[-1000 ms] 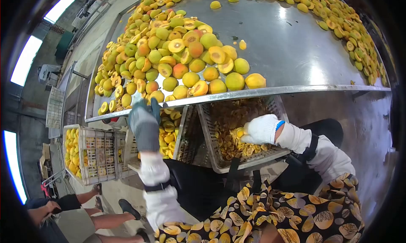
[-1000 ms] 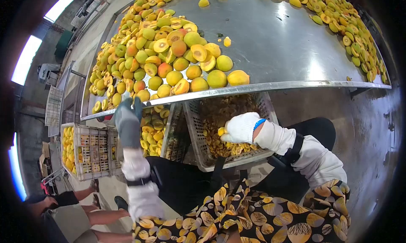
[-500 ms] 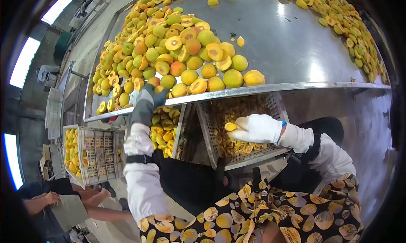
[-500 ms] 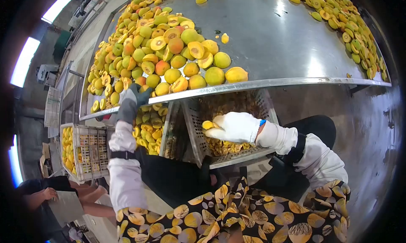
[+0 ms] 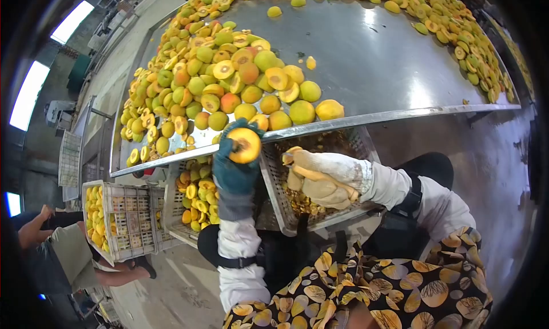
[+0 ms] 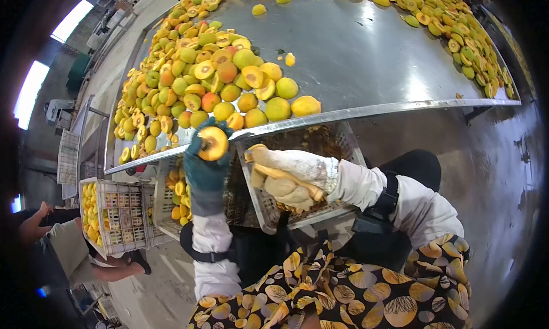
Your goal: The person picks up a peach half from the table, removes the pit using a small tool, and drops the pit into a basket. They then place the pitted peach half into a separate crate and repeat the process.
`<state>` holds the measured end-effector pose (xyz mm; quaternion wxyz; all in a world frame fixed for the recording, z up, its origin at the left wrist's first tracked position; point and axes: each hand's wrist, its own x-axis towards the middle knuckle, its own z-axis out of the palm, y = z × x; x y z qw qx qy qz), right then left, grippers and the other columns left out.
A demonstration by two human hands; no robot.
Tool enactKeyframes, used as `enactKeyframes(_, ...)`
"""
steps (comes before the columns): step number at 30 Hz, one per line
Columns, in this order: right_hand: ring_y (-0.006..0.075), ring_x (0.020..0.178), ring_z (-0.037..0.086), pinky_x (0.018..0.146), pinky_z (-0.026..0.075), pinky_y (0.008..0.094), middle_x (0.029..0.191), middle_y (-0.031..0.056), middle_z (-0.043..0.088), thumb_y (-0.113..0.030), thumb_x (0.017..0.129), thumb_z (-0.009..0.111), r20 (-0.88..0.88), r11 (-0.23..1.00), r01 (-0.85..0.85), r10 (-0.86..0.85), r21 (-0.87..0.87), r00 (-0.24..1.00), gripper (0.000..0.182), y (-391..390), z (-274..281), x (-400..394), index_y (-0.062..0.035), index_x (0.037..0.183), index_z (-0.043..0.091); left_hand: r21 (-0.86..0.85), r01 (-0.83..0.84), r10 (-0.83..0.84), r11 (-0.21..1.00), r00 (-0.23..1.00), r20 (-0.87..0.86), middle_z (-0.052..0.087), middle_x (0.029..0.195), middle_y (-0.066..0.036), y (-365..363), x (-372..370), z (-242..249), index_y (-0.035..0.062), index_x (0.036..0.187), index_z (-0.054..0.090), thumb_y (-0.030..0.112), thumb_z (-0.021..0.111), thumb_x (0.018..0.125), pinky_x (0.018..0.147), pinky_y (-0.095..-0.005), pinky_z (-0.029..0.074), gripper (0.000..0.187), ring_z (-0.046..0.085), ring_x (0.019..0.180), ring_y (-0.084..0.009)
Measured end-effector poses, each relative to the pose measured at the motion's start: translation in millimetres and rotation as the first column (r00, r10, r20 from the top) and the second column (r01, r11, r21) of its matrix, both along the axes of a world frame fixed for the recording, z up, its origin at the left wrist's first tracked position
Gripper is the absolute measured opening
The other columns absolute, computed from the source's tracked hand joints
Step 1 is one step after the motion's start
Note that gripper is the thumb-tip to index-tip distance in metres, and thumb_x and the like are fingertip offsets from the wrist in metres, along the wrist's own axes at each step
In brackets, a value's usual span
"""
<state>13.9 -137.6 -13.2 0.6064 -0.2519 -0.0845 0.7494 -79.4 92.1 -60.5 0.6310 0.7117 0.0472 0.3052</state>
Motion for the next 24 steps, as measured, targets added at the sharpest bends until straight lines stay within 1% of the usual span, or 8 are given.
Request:
enactKeyframes(7,0.0124,0.036,0.048,0.031,0.037,0.027,0.052,0.0025,0.049,-0.058,0.1,0.049,0.631,0.96,0.16,0.02,-0.228,0.776,0.054,-9,21,-3,-0.0049,0.094,0.057,0.06,-0.023,0.022,0.998,1.0,0.01,0.059,0.13,-0.022,-70,4,2,0.0027,0.131,0.042,-0.005,0.069,0.086,0.098,-0.0388,0.054,0.053,0.064,0.116,-0.029)
enactKeyframes(8,0.0204,0.045,0.058,0.037,0.044,0.0333,0.058,0.0085,0.057,-0.053,0.1,0.051,0.656,0.98,0.142,-0.015,-0.142,0.755,0.05,-14,16,-1,-0.0034,0.094,0.058,-0.099,0.035,-0.034,0.994,0.999,0.013,0.058,0.132,-0.021,-72,4,-5,0.0044,0.13,0.041,-0.009,0.071,0.083,0.099,-0.0391,0.054,0.057,0.062,0.118,-0.0288)
enactKeyframes(11,0.0354,0.067,0.068,0.059,0.054,0.0419,0.073,0.0188,0.067,-0.05,0.101,0.046,0.954,0.95,0.207,-0.185,0.235,-0.236,0.053,-9,-19,-4,-0.0011,0.093,0.064,-0.096,-0.013,0.011,0.995,1.0,-0.023,0.064,0.119,-0.016,-85,8,-13,0.0014,0.123,0.046,-0.004,0.074,0.082,0.094,-0.0357,0.054,0.05,0.065,0.108,-0.0246)
enactKeyframes(12,0.0415,0.085,0.067,0.074,0.054,0.047,0.085,0.023,0.068,-0.05,0.101,0.044,0.954,0.96,0.225,-0.1,0.168,-0.283,0.054,-10,-10,-4,-0.0006,0.098,0.065,0.397,-0.139,0.165,0.907,0.986,-0.031,0.065,0.116,-0.015,-88,9,-3,0.0004,0.122,0.05,-0.002,0.074,0.083,0.093,-0.0345,0.054,0.046,0.066,0.105,-0.0216)
enactKeyframes(16,0.0404,0.084,0.068,0.075,0.054,0.0472,0.085,0.0225,0.069,-0.052,0.101,0.042,0.984,0.951,0.31,0.079,-0.026,-0.158,0.056,-10,9,-2,-0.0013,0.098,0.066,-0.089,-0.169,0.16,0.982,0.982,-0.104,0.066,0.111,-0.015,-114,19,13,-0.0034,0.123,0.056,0.044,0.029,0.109,0.088,-0.0347,0.055,0.056,0.066,0.097,-0.0235)
enactKeyframes(19,0.0386,0.078,0.068,0.072,0.054,0.0449,0.08,0.021,0.068,-0.052,0.101,0.042,0.994,0.964,0.262,-0.009,0.038,-0.111,0.057,-9,0,1,-0.0005,0.096,0.066,-0.313,-0.178,0.159,0.933,0.984,-0.085,0.068,0.104,-0.015,-121,22,16,-0.0033,0.118,0.058,0.042,0.034,0.109,0.086,-0.0343,0.055,0.052,0.066,0.093,-0.0227)
enactKeyframes(21,0.0347,0.065,0.068,0.061,0.054,0.0417,0.072,0.0189,0.067,-0.052,0.101,0.042,0.983,0.96,0.215,-0.168,0.18,-0.076,0.058,-2,-16,4,-0.0003,0.092,0.065,-0.198,-0.222,0.214,0.955,0.975,-0.064,0.068,0.102,-0.014,-121,23,11,-0.0032,0.116,0.059,0.042,0.037,0.109,0.084,-0.0341,0.055,0.051,0.066,0.09,-0.0221)
enactKeyframes(24,0.023,0.042,0.057,0.041,0.045,0.0336,0.054,0.0114,0.058,-0.054,0.103,0.041,0.756,0.97,0.137,0.066,-0.202,0.651,0.058,-13,17,10,-0.0027,0.084,0.062,-0.131,-0.281,0.279,0.951,0.96,-0.03,0.068,0.1,-0.013,-125,26,12,-0.0029,0.114,0.06,0.042,0.04,0.108,0.082,-0.0342,0.055,0.05,0.066,0.087,-0.0212)
